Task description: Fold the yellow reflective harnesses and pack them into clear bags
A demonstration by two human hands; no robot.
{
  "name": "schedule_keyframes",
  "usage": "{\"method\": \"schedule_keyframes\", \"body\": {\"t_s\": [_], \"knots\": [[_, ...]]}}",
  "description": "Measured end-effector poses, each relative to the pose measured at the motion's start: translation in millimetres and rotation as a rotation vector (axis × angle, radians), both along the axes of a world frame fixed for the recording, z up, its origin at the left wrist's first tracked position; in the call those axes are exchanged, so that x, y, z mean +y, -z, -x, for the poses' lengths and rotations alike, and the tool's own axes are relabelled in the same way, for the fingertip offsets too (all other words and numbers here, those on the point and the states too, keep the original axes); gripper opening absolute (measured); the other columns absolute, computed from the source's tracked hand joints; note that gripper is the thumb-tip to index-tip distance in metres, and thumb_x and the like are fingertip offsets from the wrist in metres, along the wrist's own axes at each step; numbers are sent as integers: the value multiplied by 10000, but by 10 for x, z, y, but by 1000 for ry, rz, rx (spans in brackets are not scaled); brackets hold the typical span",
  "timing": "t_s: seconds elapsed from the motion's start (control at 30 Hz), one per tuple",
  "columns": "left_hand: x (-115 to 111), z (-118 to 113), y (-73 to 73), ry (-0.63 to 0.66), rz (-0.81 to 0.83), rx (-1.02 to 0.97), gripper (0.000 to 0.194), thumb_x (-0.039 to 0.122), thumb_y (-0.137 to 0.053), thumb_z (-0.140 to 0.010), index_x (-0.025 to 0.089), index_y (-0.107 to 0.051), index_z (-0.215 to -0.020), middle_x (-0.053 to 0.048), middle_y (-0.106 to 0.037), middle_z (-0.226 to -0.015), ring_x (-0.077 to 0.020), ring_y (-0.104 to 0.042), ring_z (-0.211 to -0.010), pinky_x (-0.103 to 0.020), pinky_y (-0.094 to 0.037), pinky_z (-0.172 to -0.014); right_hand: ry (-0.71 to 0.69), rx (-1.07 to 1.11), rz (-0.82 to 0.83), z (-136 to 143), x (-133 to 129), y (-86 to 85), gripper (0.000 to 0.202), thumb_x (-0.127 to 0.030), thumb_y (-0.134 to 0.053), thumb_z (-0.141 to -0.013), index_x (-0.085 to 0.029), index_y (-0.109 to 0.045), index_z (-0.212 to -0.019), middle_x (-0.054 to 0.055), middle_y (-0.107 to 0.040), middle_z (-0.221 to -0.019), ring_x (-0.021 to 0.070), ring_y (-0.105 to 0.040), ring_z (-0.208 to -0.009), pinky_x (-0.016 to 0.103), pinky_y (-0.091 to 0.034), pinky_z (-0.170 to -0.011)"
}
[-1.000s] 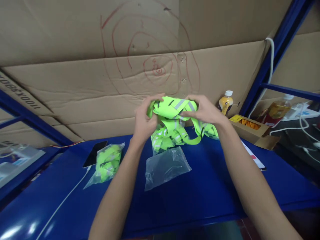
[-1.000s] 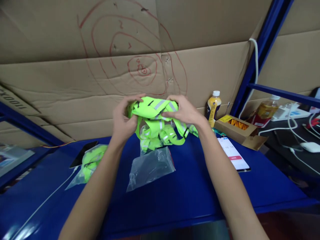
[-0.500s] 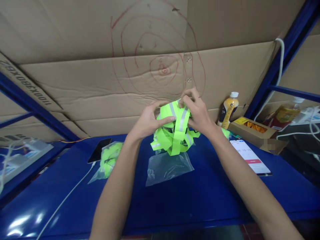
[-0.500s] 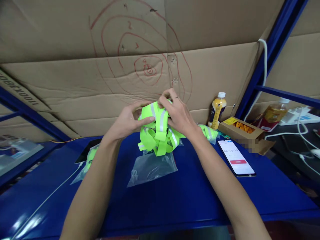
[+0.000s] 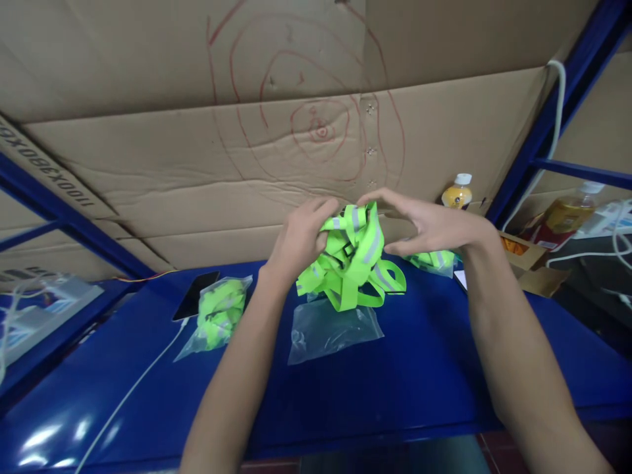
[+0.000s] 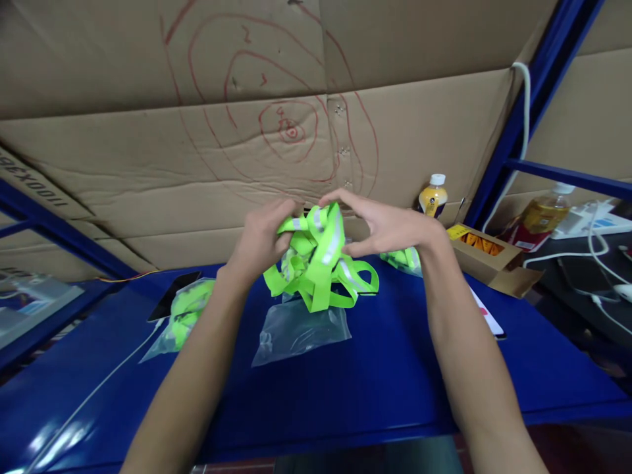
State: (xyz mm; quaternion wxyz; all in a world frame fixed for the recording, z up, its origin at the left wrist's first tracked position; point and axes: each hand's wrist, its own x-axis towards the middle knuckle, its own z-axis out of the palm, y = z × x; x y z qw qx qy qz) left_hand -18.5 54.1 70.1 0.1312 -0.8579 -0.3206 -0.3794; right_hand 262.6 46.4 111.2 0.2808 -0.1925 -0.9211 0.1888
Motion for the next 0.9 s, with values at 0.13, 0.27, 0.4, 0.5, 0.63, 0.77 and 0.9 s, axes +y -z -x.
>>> {"method": "schedule_keyframes", "body": {"t_s": [0.13,0.27,0.4,0.5,0.63,0.77,0.9], "knots": [[-35,-84,10,22,-84,43,392,47,-516,-817,250,-657,-1121,-122,-681,-1367,-333,-610,-1277,-481,-503,-1067,154,32,-49,33,11,18,611,-578,-807,-892,-265,-649,-1393,101,-682,-1442,345,-652,-1315,508,-547,-1099],[-82,-152,3,31,-156,64,276,88,-569,-886,226,-663,-1106,-158,-640,-1416,-367,-583,-1317,-537,-491,-1093,342,-36,-245,230,176,196,515,-545,-873,-835,-212,-655,-1162,98,-746,-1096,328,-699,-1005,447,-538,-903],[-71,-140,16,110,81,-20,645,363,-789,-897,221,-512,-1461,-184,-605,-1492,-367,-593,-1367,-514,-492,-1143,417,-11,-358,295,263,282,298,-323,-790,-880,-234,-571,-1061,73,-710,-1012,302,-659,-922,369,-461,-796],[-66,-117,2,77,244,-160,614,477,-753,-940,230,-539,-1460,-130,-706,-1380,-324,-681,-1247,-454,-528,-1082,392,22,-361,305,218,245,274,-204,-683,-869,-238,-562,-1113,83,-716,-1065,313,-650,-976,366,-442,-811],[-95,-45,-78,-14,241,-154,230,368,-665,-976,214,-704,-1143,-60,-786,-1112,-276,-724,-1012,-400,-537,-930,313,99,-231,287,175,166,281,-162,-657,-774,-233,-618,-1044,49,-743,-999,273,-655,-905,382,-464,-843],[-120,53,-148,20,236,-135,227,307,-676,-950,208,-706,-1152,-49,-791,-1140,-263,-722,-1039,-380,-521,-942,266,269,42,152,244,145,140,-226,-693,-779,-223,-683,-919,55,-768,-944,275,-703,-907,401,-525,-820],[-97,81,-148,135,353,-177,265,322,-702,-922,201,-700,-1157,-65,-785,-1175,-268,-720,-1086,-386,-537,-978,247,267,255,60,230,132,185,-321,-814,-766,-229,-727,-901,59,-795,-933,296,-747,-938,430,-585,-842]]}}
